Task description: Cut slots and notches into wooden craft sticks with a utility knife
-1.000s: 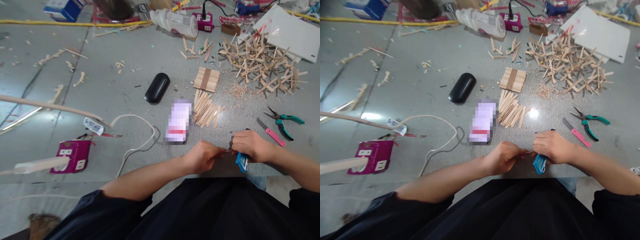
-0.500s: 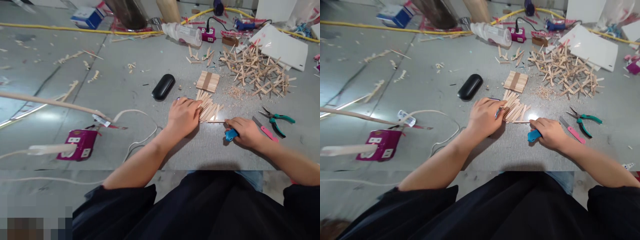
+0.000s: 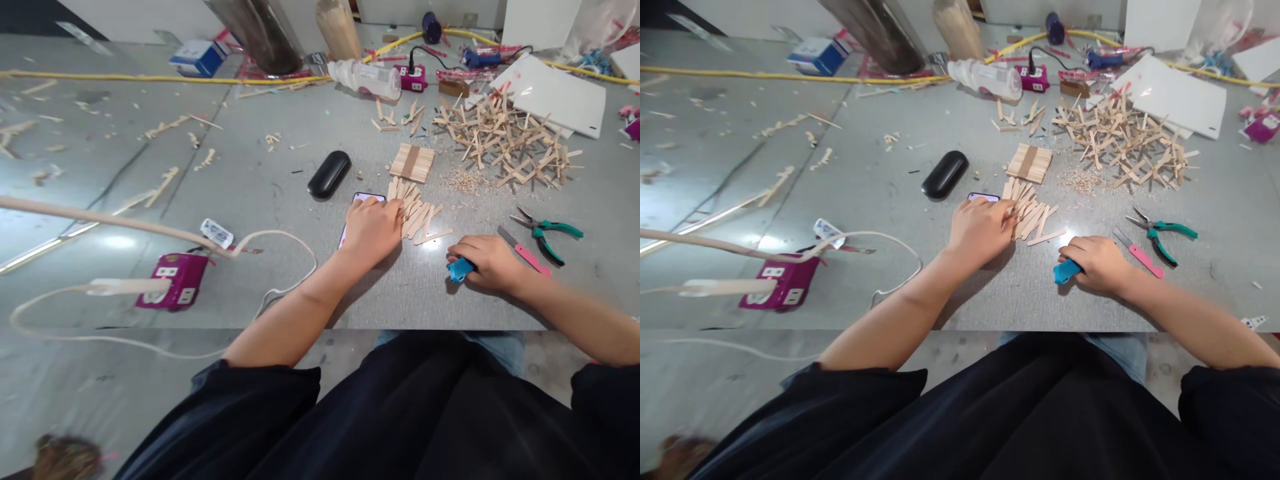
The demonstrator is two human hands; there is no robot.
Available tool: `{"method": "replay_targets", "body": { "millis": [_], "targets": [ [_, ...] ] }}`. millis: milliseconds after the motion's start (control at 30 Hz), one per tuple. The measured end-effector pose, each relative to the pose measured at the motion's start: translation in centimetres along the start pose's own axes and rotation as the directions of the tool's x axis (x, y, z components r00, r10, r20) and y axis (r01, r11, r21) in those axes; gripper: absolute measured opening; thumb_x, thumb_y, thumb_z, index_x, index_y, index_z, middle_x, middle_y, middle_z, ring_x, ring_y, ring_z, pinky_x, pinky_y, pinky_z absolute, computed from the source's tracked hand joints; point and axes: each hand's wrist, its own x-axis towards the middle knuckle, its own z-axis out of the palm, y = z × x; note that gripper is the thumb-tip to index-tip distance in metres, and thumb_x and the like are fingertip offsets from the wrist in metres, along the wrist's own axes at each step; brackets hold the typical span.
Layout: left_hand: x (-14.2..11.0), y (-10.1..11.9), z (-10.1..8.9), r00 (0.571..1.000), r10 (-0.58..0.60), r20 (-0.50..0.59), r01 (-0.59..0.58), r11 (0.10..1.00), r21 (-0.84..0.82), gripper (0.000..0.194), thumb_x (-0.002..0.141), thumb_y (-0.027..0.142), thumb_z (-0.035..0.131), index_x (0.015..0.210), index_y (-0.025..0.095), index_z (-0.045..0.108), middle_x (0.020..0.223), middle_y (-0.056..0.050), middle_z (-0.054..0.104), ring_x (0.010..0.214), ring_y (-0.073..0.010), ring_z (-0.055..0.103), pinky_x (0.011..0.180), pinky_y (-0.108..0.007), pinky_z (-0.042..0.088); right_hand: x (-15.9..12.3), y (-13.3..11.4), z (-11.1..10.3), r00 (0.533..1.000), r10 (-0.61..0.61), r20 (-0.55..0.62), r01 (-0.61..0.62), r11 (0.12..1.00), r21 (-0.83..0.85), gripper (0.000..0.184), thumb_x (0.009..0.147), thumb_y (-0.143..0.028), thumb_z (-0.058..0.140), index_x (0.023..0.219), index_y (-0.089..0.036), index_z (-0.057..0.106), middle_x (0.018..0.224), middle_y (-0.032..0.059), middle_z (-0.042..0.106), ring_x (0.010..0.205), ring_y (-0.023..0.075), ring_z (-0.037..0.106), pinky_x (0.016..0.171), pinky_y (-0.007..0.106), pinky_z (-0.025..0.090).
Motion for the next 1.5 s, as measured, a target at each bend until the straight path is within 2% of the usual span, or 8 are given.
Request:
{"method": "replay_targets", "body": {
  "millis": [200,267,400,500,600,800,933,1500],
  "targets": [
    [-0.8,-1.0,-0.6,0.997,-0.043,-0.058,0.036,0.994,-0.106,0.043,0.1,0.017,0.063,0.143,0.016,0.072,0.105,-0.012,0.086,0.096,-0.0289,0.079,0.092,-0.043,0.059,-0.1,-0.1,-0.2,0.997,0.034,-0.074,-0.035,0.999,-0.015,0.017,0.104,-0.023,0.063,0.112,-0.02,0.077,0.1,0.0073,0.084,0.085,0.0228,0.078,0.075,0.035,0.055],
    [-1.7,-1.0,-1.0,0.991,0.076,-0.108,-0.105,0.948,-0.3,0.041,0.099,0.017,0.065,0.14,0.015,0.07,0.099,-0.008,0.085,0.086,-0.0225,0.078,0.086,-0.036,0.059,-0.1,-0.3,-0.5,0.988,0.086,-0.129,-0.09,0.995,-0.03,0.021,0.103,-0.023,0.063,0.12,-0.018,0.076,0.106,0.0099,0.084,0.09,0.0249,0.079,0.077,0.036,0.056],
    [-3.8,0.3,-1.3,0.886,0.435,-0.163,-0.459,0.762,-0.457,0.018,0.106,0.023,0.063,0.117,0.019,0.076,0.1,-0.006,0.083,0.09,-0.0201,0.078,0.088,-0.034,0.061,-0.2,-0.6,-1.2,0.968,0.154,-0.198,-0.169,0.984,-0.06,0.047,0.095,-0.015,0.06,0.142,-0.015,0.067,0.13,0.0179,0.08,0.105,0.0306,0.079,0.079,0.039,0.057],
    [-4.6,1.4,-1.0,0.828,0.509,-0.235,-0.556,0.687,-0.469,0.018,0.109,0.019,0.059,0.117,0.018,0.075,0.103,-0.009,0.083,0.094,-0.021,0.077,0.086,-0.035,0.062,-0.3,-0.7,-1.5,0.98,0.094,-0.175,-0.107,0.992,-0.061,0.039,0.091,-0.016,0.06,0.128,-0.018,0.071,0.108,0.0115,0.083,0.088,0.0266,0.077,0.072,0.037,0.051],
    [-4.7,1.8,-0.4,0.814,0.516,-0.268,-0.579,0.681,-0.447,0.018,0.11,0.018,0.058,0.116,0.017,0.075,0.102,-0.009,0.082,0.093,-0.0217,0.076,0.083,-0.036,0.061,-0.3,-0.9,-1.6,0.989,0.004,-0.146,-0.009,0.999,-0.034,0.012,0.1,-0.03,0.063,0.102,-0.022,0.072,0.08,0.0034,0.076,0.07,0.0204,0.068,0.065,0.034,0.045],
    [-5.0,2.0,1.0,0.786,0.555,-0.271,-0.617,0.69,-0.378,0.037,0.116,0.035,0.062,0.085,0.018,0.073,0.077,-0.005,0.074,0.071,-0.0184,0.068,0.069,-0.033,0.05,-0.1,-1.5,-1.7,0.982,-0.086,-0.165,0.085,0.996,-0.014,0.035,0.114,-0.036,0.059,0.083,-0.022,0.067,0.069,-0.0007,0.069,0.061,0.0138,0.058,0.064,0.032,0.041],
    [-5.3,2.3,1.4,0.772,0.574,-0.272,-0.633,0.734,-0.248,0.058,0.12,0.046,0.054,0.069,0.019,0.066,0.063,-0.002,0.067,0.059,-0.0164,0.061,0.062,-0.034,0.04,-0.1,-1.9,-1.7,0.983,-0.067,-0.171,0.062,0.998,-0.033,0.039,0.113,-0.037,0.063,0.078,-0.022,0.067,0.065,-0.0012,0.067,0.058,0.0133,0.054,0.061,0.033,0.037],
    [-5.5,2.2,1.0,0.83,0.553,-0.077,-0.551,0.788,-0.274,0.059,0.119,0.051,0.052,0.073,0.02,0.072,0.069,-0.005,0.073,0.067,-0.0196,0.069,0.066,-0.036,0.045,-0.3,-1.6,-1.5,0.997,-0.022,-0.077,0.021,1.0,-0.022,0.041,0.114,-0.041,0.057,0.079,-0.022,0.069,0.066,0.0012,0.068,0.06,0.0151,0.058,0.064,0.033,0.04]
  ]
}}
